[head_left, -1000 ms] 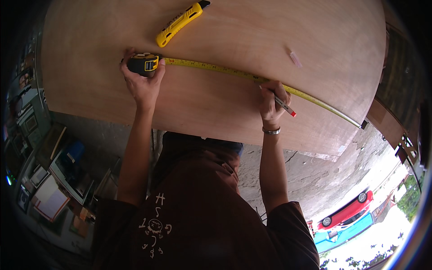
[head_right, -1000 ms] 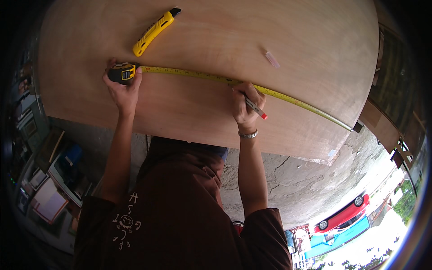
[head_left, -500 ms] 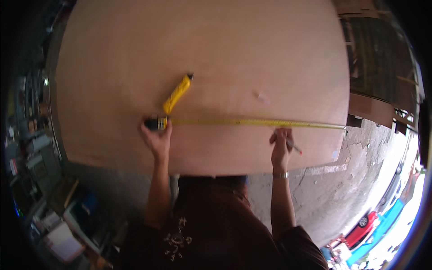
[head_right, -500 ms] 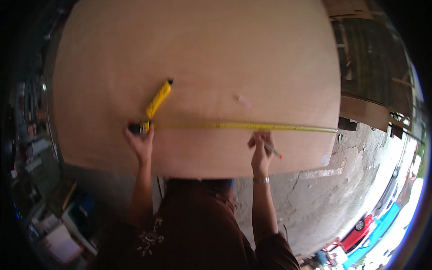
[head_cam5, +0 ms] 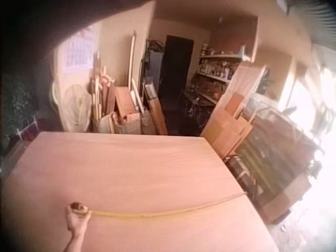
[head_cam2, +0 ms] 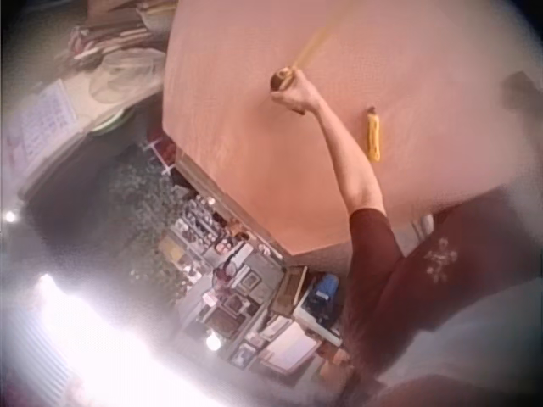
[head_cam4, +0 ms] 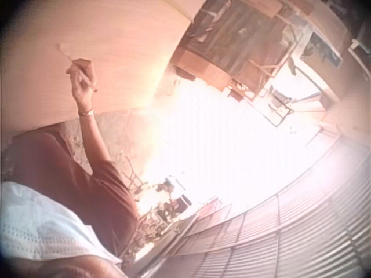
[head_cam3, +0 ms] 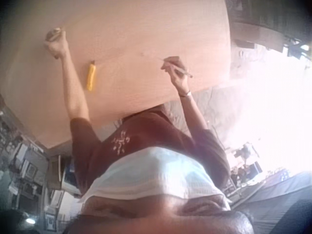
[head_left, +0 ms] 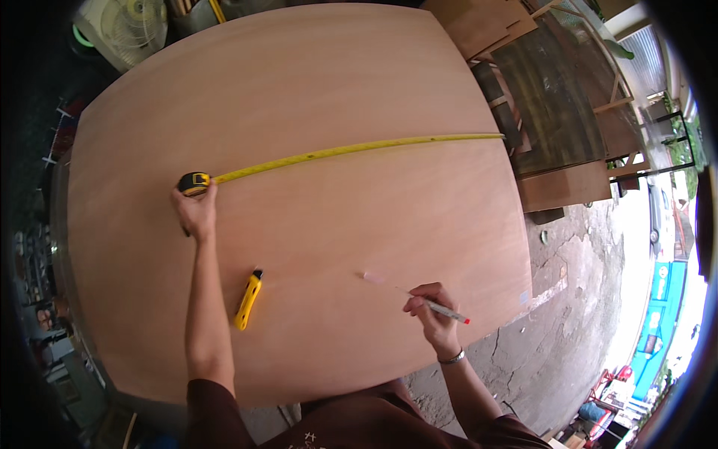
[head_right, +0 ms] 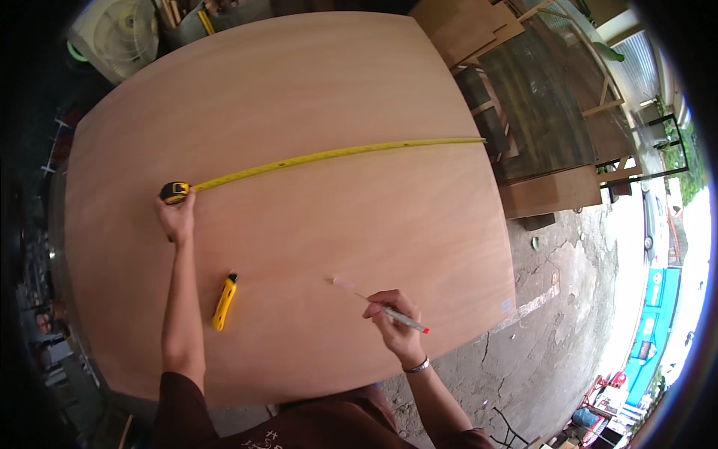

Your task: The person carries a plywood sheet to a work area, uses a tape measure and a marker to mark lines on the board, and then cuts along the marked line using a utility knife and a metal straightedge.

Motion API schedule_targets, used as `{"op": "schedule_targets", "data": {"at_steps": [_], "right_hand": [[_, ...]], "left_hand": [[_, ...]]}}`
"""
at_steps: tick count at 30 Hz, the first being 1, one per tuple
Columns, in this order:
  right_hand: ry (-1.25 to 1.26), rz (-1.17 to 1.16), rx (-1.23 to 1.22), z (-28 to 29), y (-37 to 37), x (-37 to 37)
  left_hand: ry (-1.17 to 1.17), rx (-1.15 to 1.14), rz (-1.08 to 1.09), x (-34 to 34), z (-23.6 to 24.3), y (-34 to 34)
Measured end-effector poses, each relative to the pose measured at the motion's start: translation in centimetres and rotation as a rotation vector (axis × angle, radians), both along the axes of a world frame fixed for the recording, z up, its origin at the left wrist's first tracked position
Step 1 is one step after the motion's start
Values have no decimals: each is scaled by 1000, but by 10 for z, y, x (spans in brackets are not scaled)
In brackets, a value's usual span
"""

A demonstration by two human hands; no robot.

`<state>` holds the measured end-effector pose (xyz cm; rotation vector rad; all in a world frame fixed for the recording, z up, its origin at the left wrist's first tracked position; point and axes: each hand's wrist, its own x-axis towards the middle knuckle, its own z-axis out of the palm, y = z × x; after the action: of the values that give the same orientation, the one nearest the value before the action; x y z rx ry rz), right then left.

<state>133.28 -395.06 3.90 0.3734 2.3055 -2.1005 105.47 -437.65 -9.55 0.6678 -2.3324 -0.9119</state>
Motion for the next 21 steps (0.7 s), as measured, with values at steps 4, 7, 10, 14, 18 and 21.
{"op": "schedule_targets", "data": {"at_steps": [4,7,10,14,18,21], "right_hand": [[53,54,55,-13,-4,-37],[156,13,-42,-32,-24,-83],[166,69,109,-49,-38,-145],[275,115,102,-88,-74,-250],[317,123,62,-119,-110,-335],[325,113,77,-133,-126,-365]], "left_hand": [[126,135,-112,-29,-17,-24],[95,-138,-66,-35,-21,-30],[90,-187,-27,-37,-20,-28],[27,-223,-30,-37,-15,-22],[21,-254,-40,-41,-13,-21],[-10,-252,-33,-42,-13,-21]]}}
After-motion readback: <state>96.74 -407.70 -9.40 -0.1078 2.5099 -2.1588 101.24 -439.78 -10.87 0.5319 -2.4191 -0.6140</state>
